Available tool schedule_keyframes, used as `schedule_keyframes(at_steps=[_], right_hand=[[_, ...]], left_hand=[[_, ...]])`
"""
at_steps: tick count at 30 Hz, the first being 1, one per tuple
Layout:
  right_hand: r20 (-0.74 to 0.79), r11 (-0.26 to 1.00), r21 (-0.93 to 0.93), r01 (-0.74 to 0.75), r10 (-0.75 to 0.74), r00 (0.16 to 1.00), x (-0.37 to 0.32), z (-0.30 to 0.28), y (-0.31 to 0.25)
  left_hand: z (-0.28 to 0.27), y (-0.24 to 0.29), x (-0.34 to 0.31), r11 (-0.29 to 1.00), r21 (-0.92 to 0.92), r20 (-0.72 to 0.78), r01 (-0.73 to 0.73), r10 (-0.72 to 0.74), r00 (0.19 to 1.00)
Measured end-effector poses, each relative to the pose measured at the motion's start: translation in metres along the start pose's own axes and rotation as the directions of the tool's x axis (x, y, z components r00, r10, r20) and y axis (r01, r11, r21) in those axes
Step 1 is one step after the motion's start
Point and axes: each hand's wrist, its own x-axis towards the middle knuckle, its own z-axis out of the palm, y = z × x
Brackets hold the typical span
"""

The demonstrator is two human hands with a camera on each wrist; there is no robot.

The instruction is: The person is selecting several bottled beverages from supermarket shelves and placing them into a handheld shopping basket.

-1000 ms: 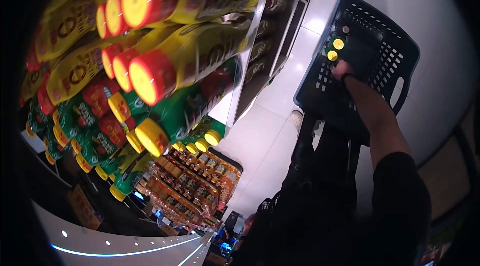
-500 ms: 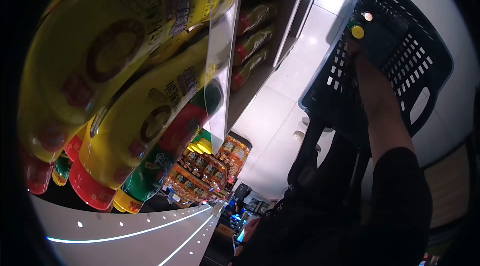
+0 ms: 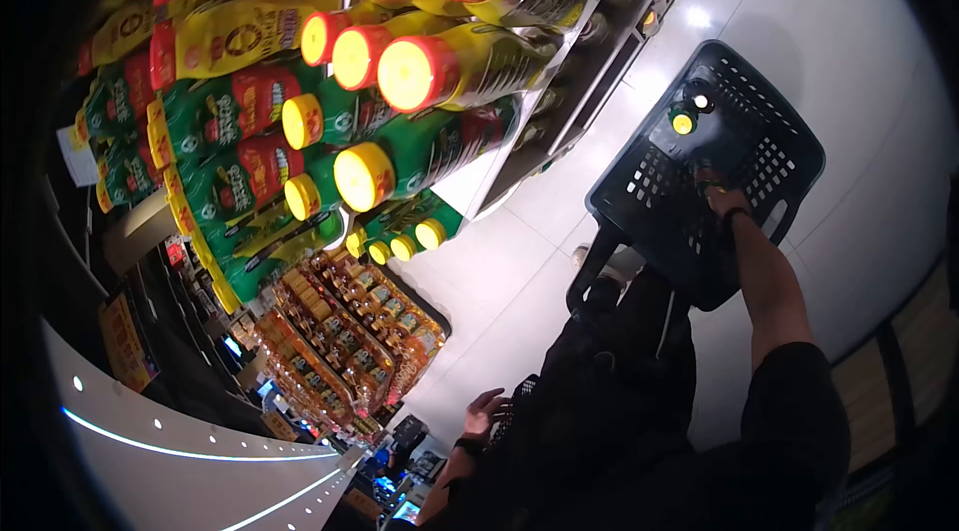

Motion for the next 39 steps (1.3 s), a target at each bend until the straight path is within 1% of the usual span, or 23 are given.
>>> schedule_keyframes(at_steps=[2, 3, 5, 7, 11, 13, 15, 17, 18, 19, 21, 23, 25, 26, 28, 29, 31, 32, 33, 35, 37, 38, 39], right_hand=[[0.055, 0.997, 0.053, -0.048, 0.045, 0.997, -0.036, -0.022, 0.005], [0.029, 0.998, 0.053, -0.037, 0.036, 0.999, -0.053, -0.032, 0.009], [-0.121, 0.984, -0.129, 0.124, -0.140, 0.983, -0.090, -0.048, 0.014], [-0.163, 0.974, -0.155, 0.164, -0.189, 0.968, -0.139, -0.072, 0.008], [-0.244, 0.929, -0.254, 0.270, -0.332, 0.911, -0.211, -0.094, 0.008], [-0.233, 0.900, -0.296, 0.320, -0.393, 0.889, -0.262, -0.106, 0.002], [-0.296, 0.870, -0.338, 0.360, -0.461, 0.837, -0.317, -0.111, -0.002], [-0.310, 0.839, -0.380, 0.389, -0.512, 0.801, -0.374, -0.113, -0.008], [-0.361, 0.810, -0.410, 0.419, -0.566, 0.742, -0.394, -0.110, -0.004], [-0.372, 0.800, -0.432, 0.417, -0.579, 0.726, -0.427, -0.108, -0.005], [-0.304, 0.846, -0.171, 0.505, -0.533, 0.790, -0.499, -0.109, -0.008], [-0.377, 0.697, -0.283, 0.659, -0.713, 0.592, -0.529, -0.097, 0.006], [-0.320, 0.621, -0.218, 0.752, -0.774, 0.546, -0.578, -0.091, 0.008], [-0.320, 0.614, -0.246, 0.750, -0.782, 0.535, -0.595, -0.085, 0.009], [-0.210, 0.492, -0.166, 0.854, -0.864, 0.457, -0.625, -0.076, 0.010], [-0.210, 0.482, -0.191, 0.855, -0.871, 0.444, -0.638, -0.070, 0.008], [-0.104, 0.473, 0.142, 0.870, -0.866, 0.488, -0.658, -0.052, 0.005], [-0.072, 0.479, 0.171, 0.861, -0.865, 0.496, -0.663, -0.043, 0.003], [-0.066, 0.475, 0.161, 0.865, -0.869, 0.490, -0.666, -0.034, 0.000], [0.021, 0.535, 0.169, 0.828, -0.842, 0.539, -0.671, -0.019, -0.006], [0.071, 0.491, 0.106, 0.865, -0.871, 0.486, -0.669, -0.004, -0.011], [0.078, 0.525, 0.074, 0.848, -0.851, 0.520, -0.672, 0.004, -0.012], [0.082, 0.557, 0.041, 0.829, -0.829, 0.553, -0.678, 0.012, -0.015]], left_hand=[[-0.002, -0.011, 0.007, 0.998, 0.006, 0.055, -0.056, 0.055, 0.997], [-0.001, -0.012, 0.012, 0.997, -0.008, 0.070, -0.075, 0.075, 0.995], [0.004, -0.010, 0.022, 0.997, -0.076, 0.046, -0.016, 0.019, 0.999], [0.006, 0.003, 0.025, 0.988, 0.008, 0.076, -0.155, 0.154, 0.985], [0.002, -0.006, 0.063, 0.950, -0.214, 0.112, -0.228, 0.255, 0.960], [0.002, 0.000, 0.078, 0.907, -0.231, 0.145, -0.353, 0.391, 0.909], [0.009, 0.015, 0.080, 0.853, -0.191, 0.149, -0.486, 0.515, 0.844], [0.018, 0.039, 0.076, 0.768, -0.183, 0.157, -0.614, 0.639, 0.753], [0.027, 0.049, 0.070, 0.716, -0.219, 0.153, -0.663, 0.696, 0.702], [0.033, 0.058, 0.062, 0.660, -0.255, 0.144, -0.707, 0.749, 0.647], [0.045, 0.063, 0.033, 0.508, -0.141, 0.129, -0.850, 0.861, 0.493], [0.049, 0.066, 0.014, 0.283, -0.056, 0.133, -0.958, 0.953, 0.273], [0.045, 0.064, -0.018, 0.130, 0.092, 0.157, -0.987, 0.977, 0.143], [0.041, 0.062, -0.030, 0.057, 0.106, 0.150, -0.993, 0.986, 0.073], [0.034, 0.046, -0.043, -0.056, 0.117, 0.175, -0.992, 0.984, -0.035], [0.032, 0.038, -0.045, -0.069, 0.062, 0.169, -0.996, 0.984, -0.058], [0.023, 0.018, -0.043, -0.053, 0.070, 0.154, -0.996, 0.987, -0.042], [0.017, 0.007, -0.038, -0.053, 0.068, 0.141, -0.996, 0.989, -0.043], [0.010, -0.001, -0.032, -0.075, 0.082, 0.106, -0.994, 0.992, -0.066], [0.003, -0.021, -0.025, -0.096, 0.096, 0.058, -0.991, 0.994, -0.090], [-0.005, -0.039, -0.028, -0.035, 0.149, -0.011, -0.988, 0.999, -0.037], [-0.007, -0.048, -0.028, 0.007, 0.178, -0.051, -0.984, 0.999, -0.003], [-0.011, -0.057, -0.026, 0.008, 0.181, -0.067, -0.984, 0.998, -0.004]])
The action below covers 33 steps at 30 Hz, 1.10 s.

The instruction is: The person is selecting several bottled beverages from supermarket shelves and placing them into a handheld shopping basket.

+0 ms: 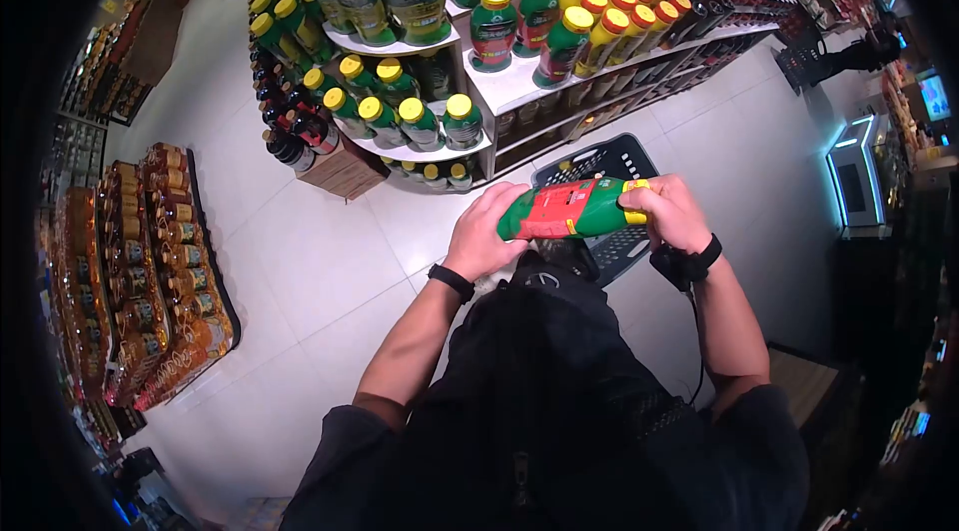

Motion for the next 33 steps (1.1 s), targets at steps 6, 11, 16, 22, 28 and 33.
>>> schedule_keyframes(at_steps=[6, 11, 16, 22, 28, 33], right_hand=[[-0.136, 0.838, -0.472, 0.275, -0.377, 0.916, 0.018, 0.036, -0.040], [-0.120, 0.761, -0.575, 0.300, -0.441, 0.890, 0.030, 0.062, -0.060], [-0.104, 0.784, -0.538, 0.309, -0.426, 0.899, 0.034, 0.070, -0.072], [-0.039, 0.842, -0.440, 0.314, -0.367, 0.929, 0.036, 0.074, -0.069], [-0.011, 0.859, -0.310, 0.408, -0.432, 0.902, 0.066, 0.055, -0.064], [-0.028, 0.600, -0.554, 0.577, -0.707, 0.707, 0.099, 0.037, -0.094]], left_hand=[[-0.011, -0.026, -0.027, 0.844, -0.510, 0.204, 0.163, -0.065, 0.977], [-0.007, -0.023, -0.046, 0.486, -0.766, 0.421, 0.421, -0.116, 0.900], [-0.012, -0.024, -0.054, 0.474, -0.803, 0.349, 0.363, -0.120, 0.929], [-0.016, -0.021, -0.061, 0.545, -0.777, 0.285, 0.315, -0.142, 0.948], [-0.009, -0.015, -0.030, 0.586, -0.748, 0.243, 0.312, -0.195, 0.950], [-0.001, -0.038, 0.021, 0.559, -0.796, 0.140, 0.231, -0.202, 0.969]])
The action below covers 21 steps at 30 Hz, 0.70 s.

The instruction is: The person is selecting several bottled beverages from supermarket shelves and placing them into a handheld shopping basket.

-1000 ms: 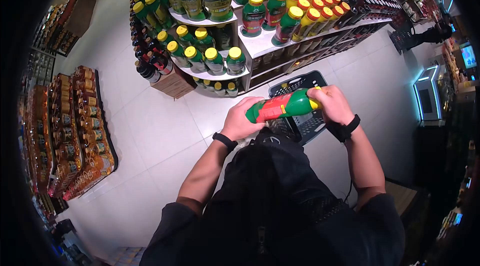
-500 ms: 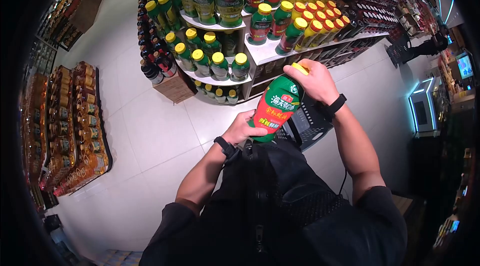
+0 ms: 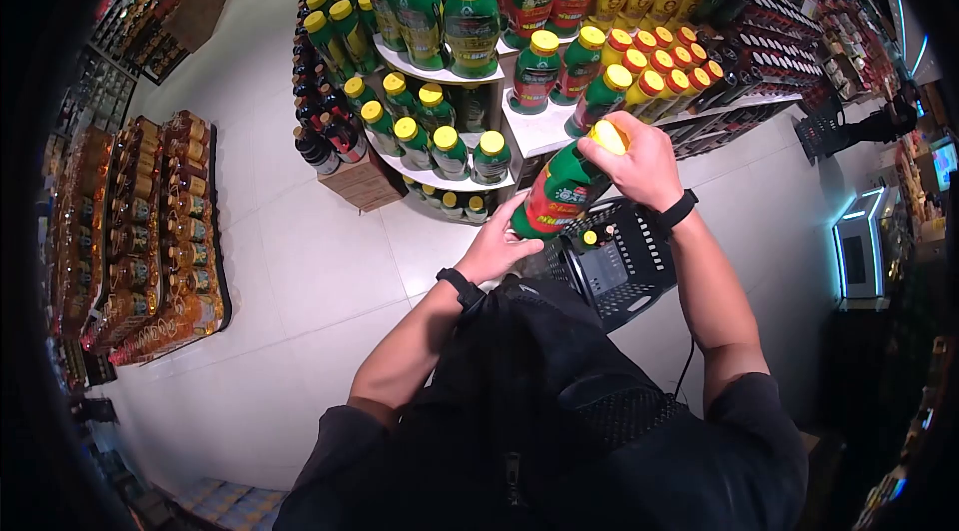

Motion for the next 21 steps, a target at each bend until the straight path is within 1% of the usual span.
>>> schedule_keyframes(at_steps=[1, 2, 3, 5, 7, 9, 10, 11, 13, 15, 16, 17, 18, 19, 21], right_hand=[[-0.024, 0.997, -0.044, 0.064, -0.065, 0.998, 0.010, 0.002, 0.008], [-0.073, 0.987, -0.113, 0.116, -0.125, 0.990, 0.017, 0.006, 0.013], [-0.094, 0.974, -0.182, 0.132, -0.151, 0.984, 0.028, 0.011, 0.022], [-0.096, 0.955, -0.264, 0.136, -0.166, 0.981, 0.059, 0.013, 0.032], [-0.123, 0.948, -0.276, 0.157, -0.198, 0.973, 0.084, 0.026, 0.057], [-0.104, 0.949, -0.280, 0.147, -0.183, 0.978, 0.102, 0.041, 0.081], [-0.099, 0.943, -0.291, 0.159, -0.195, 0.976, 0.112, 0.042, 0.087], [-0.094, 0.938, -0.302, 0.171, -0.207, 0.974, 0.122, 0.044, 0.094], [-0.062, 0.934, -0.296, 0.199, -0.227, 0.972, 0.135, 0.052, 0.107], [0.004, 0.937, -0.289, 0.197, -0.204, 0.979, 0.143, 0.058, 0.117], [0.039, 0.937, -0.290, 0.197, -0.194, 0.980, 0.147, 0.062, 0.123], [0.055, 0.934, -0.296, 0.201, -0.193, 0.980, 0.148, 0.067, 0.128], [0.061, 0.936, -0.277, 0.217, -0.208, 0.976, 0.149, 0.070, 0.132], [0.066, 0.938, -0.258, 0.232, -0.223, 0.973, 0.148, 0.073, 0.135], [0.081, 0.933, -0.252, 0.256, -0.244, 0.967, 0.144, 0.082, 0.141]], left_hand=[[-0.006, 0.001, 0.009, 0.945, 0.326, -0.066, 0.040, -0.019, 0.998], [-0.009, 0.000, 0.016, 0.936, 0.351, -0.072, 0.022, 0.004, 0.997], [-0.007, 0.008, 0.024, 0.926, 0.377, -0.078, 0.005, 0.026, 0.997], [-0.016, 0.010, 0.050, 0.929, 0.370, -0.080, 0.008, 0.023, 0.997], [-0.020, 0.013, 0.063, 0.917, 0.390, -0.124, 0.078, -0.032, 0.992], [-0.029, 0.001, 0.060, 0.905, 0.355, -0.194, 0.236, -0.175, 0.965], [-0.036, -0.006, 0.058, 0.907, 0.379, -0.203, 0.184, -0.113, 0.973], [-0.047, -0.012, 0.057, 0.877, 0.428, -0.232, 0.216, -0.124, 0.965], [-0.060, -0.012, 0.032, 0.816, 0.459, -0.348, 0.351, -0.199, 0.916], [-0.077, -0.024, -0.001, 0.769, 0.308, -0.484, 0.560, -0.380, 0.788], [-0.091, -0.048, -0.026, 0.842, 0.297, -0.512, 0.450, -0.258, 0.819], [-0.096, -0.047, -0.044, 0.801, 0.252, -0.569, 0.543, -0.331, 0.753], [-0.098, -0.051, -0.064, 0.790, 0.184, -0.609, 0.585, -0.375, 0.699], [-0.099, -0.053, -0.083, 0.776, 0.112, -0.644, 0.620, -0.419, 0.640], [-0.100, -0.059, -0.116, 0.767, -0.068, -0.677, 0.638, -0.505, 0.535]])
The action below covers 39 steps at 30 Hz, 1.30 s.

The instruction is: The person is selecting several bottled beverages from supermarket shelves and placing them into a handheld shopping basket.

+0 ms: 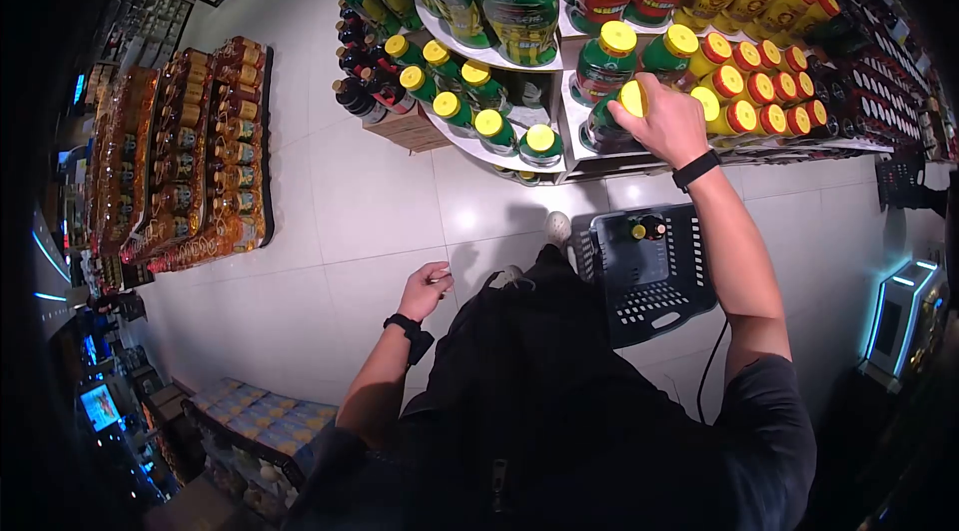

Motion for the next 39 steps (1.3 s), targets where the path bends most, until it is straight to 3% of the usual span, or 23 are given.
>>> schedule_keyframes(at_steps=[8, 15, 18, 24, 27, 30, 31, 33, 35, 36, 38, 39], right_hand=[[0.047, 1.000, -0.002, -0.005, 0.005, 0.999, -0.004, -0.001, -0.012], [0.098, 1.000, 0.005, -0.017, 0.017, 0.995, -0.004, -0.004, -0.016], [0.148, 0.996, -0.026, -0.085, 0.088, 0.985, -0.009, -0.010, -0.022], [-0.099, 0.948, 0.150, -0.280, 0.297, 0.950, -0.040, -0.048, -0.031], [0.043, 0.888, 0.181, -0.423, 0.422, 0.906, -0.097, -0.035, -0.036], [0.328, 0.800, 0.070, -0.595, 0.545, 0.772, -0.179, 0.004, -0.050], [0.458, 0.729, 0.053, -0.683, 0.590, 0.665, -0.210, 0.021, -0.060], [0.567, 0.643, 0.002, -0.766, 0.630, 0.530, -0.278, 0.058, -0.082], [0.730, 0.358, 0.167, -0.919, 0.581, 0.359, -0.319, 0.074, -0.114], [0.600, 0.448, 0.202, -0.871, 0.646, 0.471, -0.352, 0.095, -0.120], [0.814, -0.080, 0.230, -0.970, 0.562, 0.146, -0.368, 0.099, -0.153], [0.787, -0.081, 0.248, -0.965, 0.599, 0.152, -0.371, 0.103, -0.169]], left_hand=[[-0.013, -0.070, -0.039, 0.976, -0.169, -0.079, 0.135, -0.150, 0.985], [-0.012, -0.096, -0.057, 0.950, -0.249, -0.100, 0.186, -0.217, 0.971], [-0.016, -0.104, -0.064, 0.940, -0.273, -0.144, 0.206, -0.252, 0.957], [-0.025, -0.141, -0.063, 0.889, -0.397, -0.185, 0.228, -0.320, 0.929], [-0.032, -0.158, -0.079, 0.854, -0.427, -0.168, 0.297, -0.397, 0.902], [-0.060, -0.182, -0.072, 0.864, -0.423, -0.169, 0.273, -0.371, 0.913], [-0.069, -0.182, -0.076, 0.869, -0.431, -0.180, 0.244, -0.348, 0.920], [-0.095, -0.196, -0.081, 0.879, -0.441, -0.199, 0.182, -0.293, 0.935], [-0.117, -0.217, -0.089, 0.887, -0.449, -0.217, 0.108, -0.225, 0.950], [-0.127, -0.234, -0.098, 0.881, -0.462, -0.213, 0.102, -0.222, 0.952], [-0.144, -0.270, -0.113, 0.881, -0.466, -0.217, 0.078, -0.200, 0.955], [-0.149, -0.288, -0.119, 0.883, -0.462, -0.226, 0.081, -0.205, 0.952]])
